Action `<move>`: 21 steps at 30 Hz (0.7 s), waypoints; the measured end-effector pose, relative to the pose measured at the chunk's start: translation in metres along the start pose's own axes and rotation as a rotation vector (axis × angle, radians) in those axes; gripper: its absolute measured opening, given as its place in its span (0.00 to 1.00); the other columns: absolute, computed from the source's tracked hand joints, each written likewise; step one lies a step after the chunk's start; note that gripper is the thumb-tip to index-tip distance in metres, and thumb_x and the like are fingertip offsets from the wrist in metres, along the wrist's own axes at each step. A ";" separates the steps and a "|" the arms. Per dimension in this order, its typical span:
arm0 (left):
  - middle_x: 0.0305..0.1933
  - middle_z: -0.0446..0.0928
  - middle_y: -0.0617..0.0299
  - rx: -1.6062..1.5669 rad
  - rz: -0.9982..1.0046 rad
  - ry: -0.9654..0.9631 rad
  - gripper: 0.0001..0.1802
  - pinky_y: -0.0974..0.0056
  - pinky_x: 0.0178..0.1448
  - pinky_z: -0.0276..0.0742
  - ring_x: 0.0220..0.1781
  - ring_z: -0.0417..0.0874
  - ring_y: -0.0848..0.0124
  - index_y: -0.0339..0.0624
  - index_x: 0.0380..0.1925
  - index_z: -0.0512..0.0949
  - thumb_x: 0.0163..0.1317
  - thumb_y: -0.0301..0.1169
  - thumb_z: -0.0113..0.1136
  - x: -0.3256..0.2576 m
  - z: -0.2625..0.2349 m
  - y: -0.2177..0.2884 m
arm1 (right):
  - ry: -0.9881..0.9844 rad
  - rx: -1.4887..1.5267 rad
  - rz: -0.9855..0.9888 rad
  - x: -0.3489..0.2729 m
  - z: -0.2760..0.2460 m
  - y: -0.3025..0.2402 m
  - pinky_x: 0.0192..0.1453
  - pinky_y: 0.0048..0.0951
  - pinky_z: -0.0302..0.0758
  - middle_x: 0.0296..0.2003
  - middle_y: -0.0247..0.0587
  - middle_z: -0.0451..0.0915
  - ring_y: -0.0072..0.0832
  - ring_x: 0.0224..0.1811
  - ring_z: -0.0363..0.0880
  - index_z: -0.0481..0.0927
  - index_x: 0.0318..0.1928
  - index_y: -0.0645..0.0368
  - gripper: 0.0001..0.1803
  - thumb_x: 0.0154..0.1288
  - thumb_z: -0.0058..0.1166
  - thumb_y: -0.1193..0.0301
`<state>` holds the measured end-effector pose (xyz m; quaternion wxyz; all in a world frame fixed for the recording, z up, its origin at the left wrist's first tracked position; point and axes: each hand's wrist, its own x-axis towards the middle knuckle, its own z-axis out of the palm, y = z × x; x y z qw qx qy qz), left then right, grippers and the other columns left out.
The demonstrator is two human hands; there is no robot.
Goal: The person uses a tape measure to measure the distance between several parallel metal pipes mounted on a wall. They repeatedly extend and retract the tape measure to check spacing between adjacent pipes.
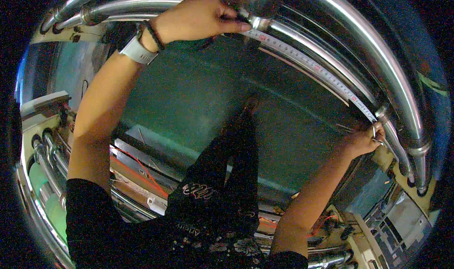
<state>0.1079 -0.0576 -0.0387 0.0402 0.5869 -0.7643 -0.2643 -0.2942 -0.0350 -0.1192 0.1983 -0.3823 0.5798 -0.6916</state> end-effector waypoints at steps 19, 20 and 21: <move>0.23 0.76 0.53 0.041 -0.040 0.001 0.22 0.60 0.33 0.71 0.26 0.76 0.62 0.40 0.27 0.79 0.57 0.49 0.49 -0.015 -0.021 0.019 | -0.028 0.004 0.031 0.002 -0.009 0.005 0.33 0.27 0.72 0.30 0.37 0.72 0.26 0.32 0.71 0.65 0.33 0.55 0.10 0.59 0.52 0.66; 0.23 0.76 0.53 0.048 -0.047 -0.002 0.22 0.60 0.33 0.71 0.26 0.76 0.62 0.40 0.26 0.79 0.57 0.49 0.48 -0.016 -0.022 0.019 | -0.030 0.003 0.035 0.003 -0.010 0.006 0.32 0.27 0.72 0.31 0.37 0.72 0.26 0.32 0.71 0.65 0.33 0.55 0.10 0.59 0.52 0.66; 0.23 0.76 0.53 0.046 -0.053 -0.014 0.23 0.60 0.33 0.71 0.26 0.76 0.62 0.40 0.26 0.79 0.57 0.49 0.48 -0.016 -0.023 0.020 | -0.030 0.003 0.039 0.004 -0.011 0.006 0.32 0.27 0.72 0.31 0.37 0.72 0.27 0.32 0.71 0.65 0.33 0.55 0.10 0.59 0.52 0.66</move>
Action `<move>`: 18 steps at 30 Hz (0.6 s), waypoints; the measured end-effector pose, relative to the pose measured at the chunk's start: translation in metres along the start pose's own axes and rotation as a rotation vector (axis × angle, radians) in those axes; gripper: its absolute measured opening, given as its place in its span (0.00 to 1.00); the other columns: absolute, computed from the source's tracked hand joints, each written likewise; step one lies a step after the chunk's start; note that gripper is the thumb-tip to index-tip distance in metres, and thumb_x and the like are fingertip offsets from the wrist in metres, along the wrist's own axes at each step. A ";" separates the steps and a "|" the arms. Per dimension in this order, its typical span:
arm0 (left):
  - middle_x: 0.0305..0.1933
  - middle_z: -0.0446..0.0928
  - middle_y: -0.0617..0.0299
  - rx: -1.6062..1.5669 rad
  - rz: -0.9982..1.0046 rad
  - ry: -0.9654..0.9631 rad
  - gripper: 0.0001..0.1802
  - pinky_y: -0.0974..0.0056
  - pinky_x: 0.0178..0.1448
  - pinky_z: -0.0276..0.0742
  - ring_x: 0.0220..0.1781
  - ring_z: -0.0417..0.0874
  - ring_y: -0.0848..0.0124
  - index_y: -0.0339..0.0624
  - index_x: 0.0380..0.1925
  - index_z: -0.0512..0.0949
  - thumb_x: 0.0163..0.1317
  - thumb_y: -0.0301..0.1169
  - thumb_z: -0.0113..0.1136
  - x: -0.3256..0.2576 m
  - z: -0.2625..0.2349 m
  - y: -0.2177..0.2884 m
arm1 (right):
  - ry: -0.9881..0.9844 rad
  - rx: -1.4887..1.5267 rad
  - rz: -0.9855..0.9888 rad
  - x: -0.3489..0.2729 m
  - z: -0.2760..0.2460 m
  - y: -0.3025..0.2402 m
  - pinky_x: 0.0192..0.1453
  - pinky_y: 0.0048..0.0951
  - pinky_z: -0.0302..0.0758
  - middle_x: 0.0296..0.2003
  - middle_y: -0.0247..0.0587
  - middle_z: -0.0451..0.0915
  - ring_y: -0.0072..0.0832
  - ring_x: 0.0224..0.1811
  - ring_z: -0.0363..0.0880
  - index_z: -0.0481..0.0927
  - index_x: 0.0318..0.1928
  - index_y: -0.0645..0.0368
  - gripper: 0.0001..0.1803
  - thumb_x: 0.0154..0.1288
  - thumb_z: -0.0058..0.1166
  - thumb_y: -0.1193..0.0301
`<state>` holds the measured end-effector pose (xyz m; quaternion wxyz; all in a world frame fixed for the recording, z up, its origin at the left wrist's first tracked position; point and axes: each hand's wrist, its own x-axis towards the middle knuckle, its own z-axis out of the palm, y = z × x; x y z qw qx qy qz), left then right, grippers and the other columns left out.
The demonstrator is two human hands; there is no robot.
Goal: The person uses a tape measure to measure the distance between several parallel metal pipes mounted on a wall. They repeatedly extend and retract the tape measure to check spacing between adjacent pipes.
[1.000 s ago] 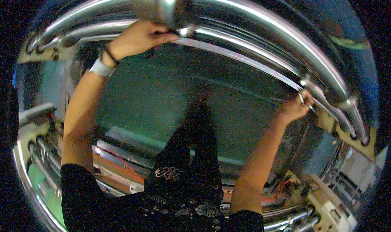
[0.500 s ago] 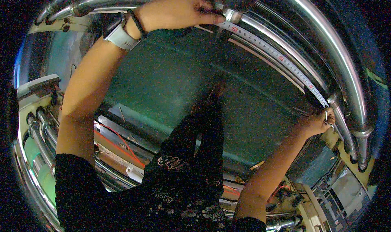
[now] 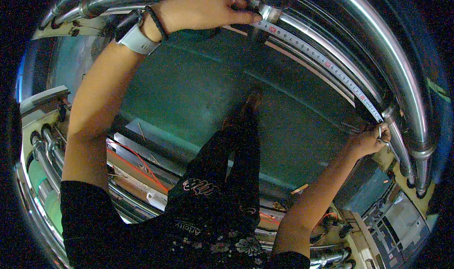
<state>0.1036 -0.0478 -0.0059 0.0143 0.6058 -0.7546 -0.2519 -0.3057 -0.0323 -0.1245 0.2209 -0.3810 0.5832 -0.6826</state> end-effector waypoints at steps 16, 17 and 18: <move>0.25 0.76 0.51 -0.020 0.022 0.014 0.24 0.58 0.35 0.72 0.28 0.77 0.59 0.38 0.25 0.79 0.57 0.49 0.49 -0.003 -0.005 0.003 | -0.015 -0.112 -0.092 0.014 -0.010 0.010 0.28 0.24 0.68 0.31 0.37 0.72 0.25 0.29 0.70 0.66 0.33 0.56 0.11 0.59 0.53 0.65; 0.24 0.76 0.51 -0.030 0.039 0.041 0.23 0.58 0.34 0.72 0.27 0.77 0.60 0.38 0.25 0.79 0.57 0.49 0.49 -0.005 -0.004 0.002 | -0.004 -0.102 -0.099 0.014 -0.010 0.012 0.24 0.22 0.65 0.30 0.36 0.73 0.23 0.27 0.70 0.66 0.33 0.55 0.09 0.60 0.52 0.66; 0.24 0.76 0.51 -0.029 0.051 0.042 0.23 0.59 0.34 0.71 0.27 0.77 0.60 0.38 0.25 0.79 0.57 0.48 0.49 -0.003 -0.002 0.001 | 0.008 -0.092 -0.106 0.012 -0.005 0.009 0.20 0.19 0.61 0.29 0.36 0.73 0.21 0.25 0.69 0.66 0.33 0.54 0.08 0.60 0.51 0.67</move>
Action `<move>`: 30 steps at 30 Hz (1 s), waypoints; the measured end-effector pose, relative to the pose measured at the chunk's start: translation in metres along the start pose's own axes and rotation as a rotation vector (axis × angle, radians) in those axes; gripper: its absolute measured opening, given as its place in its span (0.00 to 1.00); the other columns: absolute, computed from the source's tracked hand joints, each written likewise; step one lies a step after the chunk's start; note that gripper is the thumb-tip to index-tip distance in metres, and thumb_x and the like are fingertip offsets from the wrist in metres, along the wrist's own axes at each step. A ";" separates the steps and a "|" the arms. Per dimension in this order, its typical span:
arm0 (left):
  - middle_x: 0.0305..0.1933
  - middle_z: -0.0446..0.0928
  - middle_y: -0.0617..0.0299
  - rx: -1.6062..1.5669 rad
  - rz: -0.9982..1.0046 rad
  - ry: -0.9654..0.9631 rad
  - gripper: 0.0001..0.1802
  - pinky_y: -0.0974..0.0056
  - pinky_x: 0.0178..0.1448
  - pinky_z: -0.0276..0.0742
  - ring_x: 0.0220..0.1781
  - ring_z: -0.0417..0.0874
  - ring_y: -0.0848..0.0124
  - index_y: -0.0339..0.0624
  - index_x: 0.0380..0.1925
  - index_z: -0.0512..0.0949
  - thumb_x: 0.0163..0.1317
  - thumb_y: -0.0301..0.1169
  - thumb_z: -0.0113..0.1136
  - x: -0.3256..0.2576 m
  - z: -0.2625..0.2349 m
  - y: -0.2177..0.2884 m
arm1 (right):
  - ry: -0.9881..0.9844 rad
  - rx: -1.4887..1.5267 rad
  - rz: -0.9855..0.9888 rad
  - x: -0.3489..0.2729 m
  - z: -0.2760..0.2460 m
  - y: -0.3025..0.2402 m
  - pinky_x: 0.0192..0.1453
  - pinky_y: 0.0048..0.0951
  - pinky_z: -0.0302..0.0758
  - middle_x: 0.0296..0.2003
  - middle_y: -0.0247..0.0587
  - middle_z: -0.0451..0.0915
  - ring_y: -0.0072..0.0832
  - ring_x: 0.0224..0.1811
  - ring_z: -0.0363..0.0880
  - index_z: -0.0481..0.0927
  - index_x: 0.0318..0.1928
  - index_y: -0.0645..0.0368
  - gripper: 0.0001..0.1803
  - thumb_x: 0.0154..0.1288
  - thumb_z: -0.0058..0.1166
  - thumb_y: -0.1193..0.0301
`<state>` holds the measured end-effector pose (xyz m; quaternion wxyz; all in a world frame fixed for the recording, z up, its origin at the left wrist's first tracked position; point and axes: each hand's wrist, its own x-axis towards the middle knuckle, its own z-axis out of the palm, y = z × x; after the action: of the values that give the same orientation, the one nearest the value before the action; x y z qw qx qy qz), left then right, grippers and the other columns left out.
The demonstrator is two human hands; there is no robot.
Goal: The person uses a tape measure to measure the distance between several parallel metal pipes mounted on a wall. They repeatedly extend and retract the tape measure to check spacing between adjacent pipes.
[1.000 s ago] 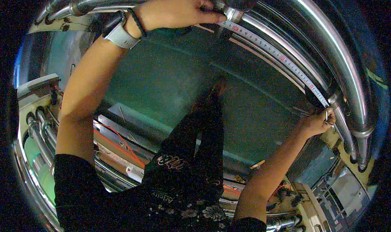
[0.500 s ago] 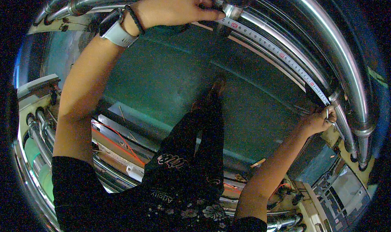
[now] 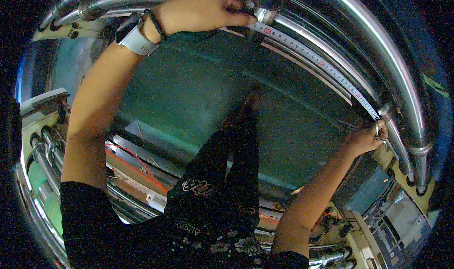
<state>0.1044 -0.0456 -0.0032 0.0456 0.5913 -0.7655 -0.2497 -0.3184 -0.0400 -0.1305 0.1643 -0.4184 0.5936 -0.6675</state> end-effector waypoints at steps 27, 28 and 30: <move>0.25 0.76 0.50 0.086 0.012 -0.029 0.24 0.57 0.36 0.71 0.29 0.76 0.57 0.39 0.28 0.79 0.57 0.50 0.47 0.013 0.008 -0.006 | 0.007 0.133 0.030 -0.010 0.012 -0.011 0.23 0.21 0.66 0.29 0.36 0.73 0.23 0.26 0.70 0.66 0.33 0.56 0.09 0.60 0.50 0.66; 0.25 0.76 0.50 0.091 0.017 -0.025 0.24 0.57 0.35 0.71 0.29 0.76 0.57 0.39 0.27 0.79 0.57 0.50 0.47 0.013 0.008 -0.006 | 0.004 0.124 0.047 -0.010 0.011 -0.011 0.23 0.21 0.67 0.30 0.36 0.73 0.23 0.27 0.71 0.66 0.33 0.55 0.09 0.61 0.50 0.66; 0.24 0.75 0.50 0.100 0.027 -0.017 0.24 0.58 0.35 0.71 0.28 0.76 0.58 0.39 0.27 0.79 0.57 0.50 0.47 0.013 0.008 -0.007 | -0.003 0.108 0.080 -0.009 0.009 -0.013 0.25 0.19 0.68 0.32 0.36 0.73 0.22 0.30 0.71 0.65 0.34 0.53 0.08 0.61 0.50 0.67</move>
<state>0.1038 -0.0562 -0.0165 0.0130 0.5805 -0.7852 -0.2153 -0.3029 -0.0362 -0.1227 0.2138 -0.3859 0.5727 -0.6909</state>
